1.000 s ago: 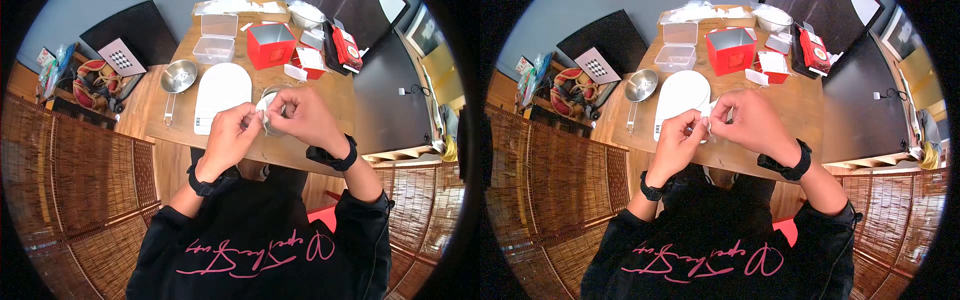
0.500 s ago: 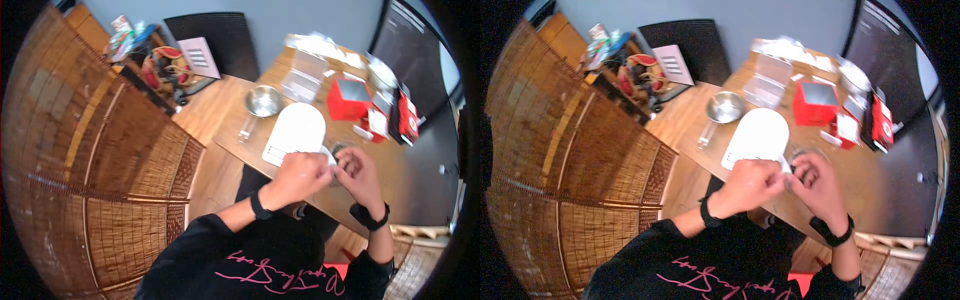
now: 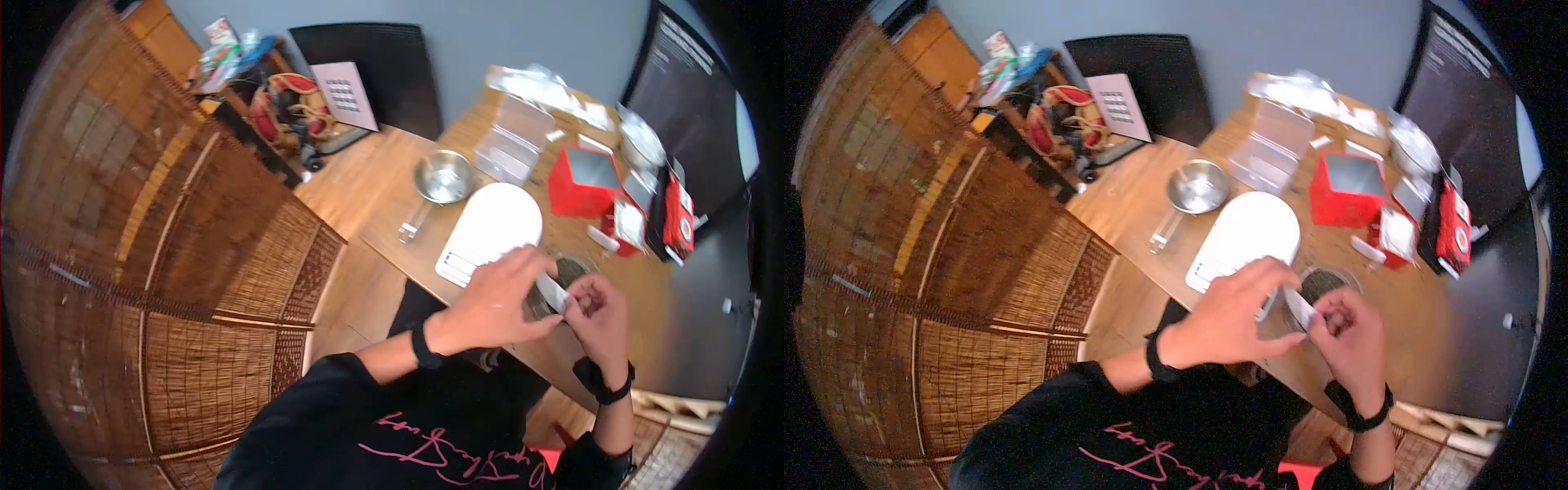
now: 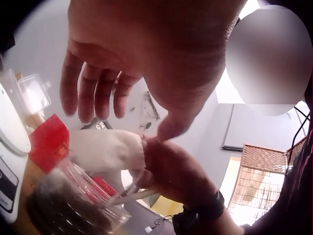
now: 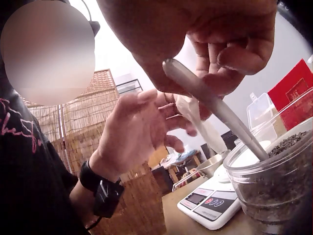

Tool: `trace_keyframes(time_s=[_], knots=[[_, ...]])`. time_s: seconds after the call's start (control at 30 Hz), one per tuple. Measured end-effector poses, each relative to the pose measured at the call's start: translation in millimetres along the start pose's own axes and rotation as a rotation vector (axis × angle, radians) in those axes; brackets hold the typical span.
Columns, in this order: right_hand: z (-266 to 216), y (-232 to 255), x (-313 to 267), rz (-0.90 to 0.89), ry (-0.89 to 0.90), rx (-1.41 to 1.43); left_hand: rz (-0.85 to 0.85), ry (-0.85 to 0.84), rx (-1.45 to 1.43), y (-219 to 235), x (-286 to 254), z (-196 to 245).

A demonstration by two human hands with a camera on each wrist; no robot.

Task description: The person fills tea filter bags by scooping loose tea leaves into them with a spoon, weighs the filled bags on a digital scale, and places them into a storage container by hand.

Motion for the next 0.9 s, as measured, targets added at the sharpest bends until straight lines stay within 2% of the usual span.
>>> trace_keyframes(time_s=[0.07, 0.13, 0.23, 0.3, 0.43, 0.57, 0.63, 0.67, 0.7, 0.77, 0.8, 0.87, 0.9], knots=[[2, -1, -3, -0.042, -0.077, 0.103, -0.021, -0.134, -0.008, -4, -4, 1], [1, -4, -2, -0.089, -0.046, 0.121, -0.106, -0.112, 0.023, -17, -8, -4], [6, -5, -2, -0.078, -0.122, 0.179, -0.092, -0.091, 0.037, -22, -16, -13], [3, -3, 2, -0.102, -0.062, 0.075, -0.068, -0.090, 0.081, -20, -14, -12], [1, -5, 3, -0.126, -0.051, 0.037, -0.091, -0.149, 0.078, -23, -14, -16], [3, -1, 4, -0.077, -0.138, 0.068, -0.114, -0.155, 0.068, -23, -14, -15], [2, 2, 5, -0.074, -0.159, 0.068, -0.183, -0.061, 0.052, -25, -15, -21], [-6, 12, 9, 0.005, -0.065, 0.005, -0.183, -0.061, 0.048, -25, -16, -23], [-14, 22, 10, 0.083, 0.028, -0.058, -0.172, 0.025, 0.010, -24, -17, -34], [-17, 35, 7, 0.096, 0.072, -0.101, -0.127, 0.162, -0.098, -22, -24, -54], [-20, 43, 4, 0.107, 0.122, -0.138, -0.127, 0.162, -0.102, -22, -27, -59], [-15, 49, -6, 0.032, 0.090, -0.231, -0.069, 0.315, -0.211, -18, -33, -72], [-16, 41, -13, -0.077, 0.135, -0.294, -0.105, 0.406, -0.221, -19, -37, -76]])
Point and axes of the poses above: each hand's wrist, its own x-axis towards the middle knuckle, its own y-axis out of the back of the hand, z = x × y, the point moved 9 cm from there along x, towards the middle knuckle, and after that the axes turned 12 degrees about z, right-handed, at the moved point
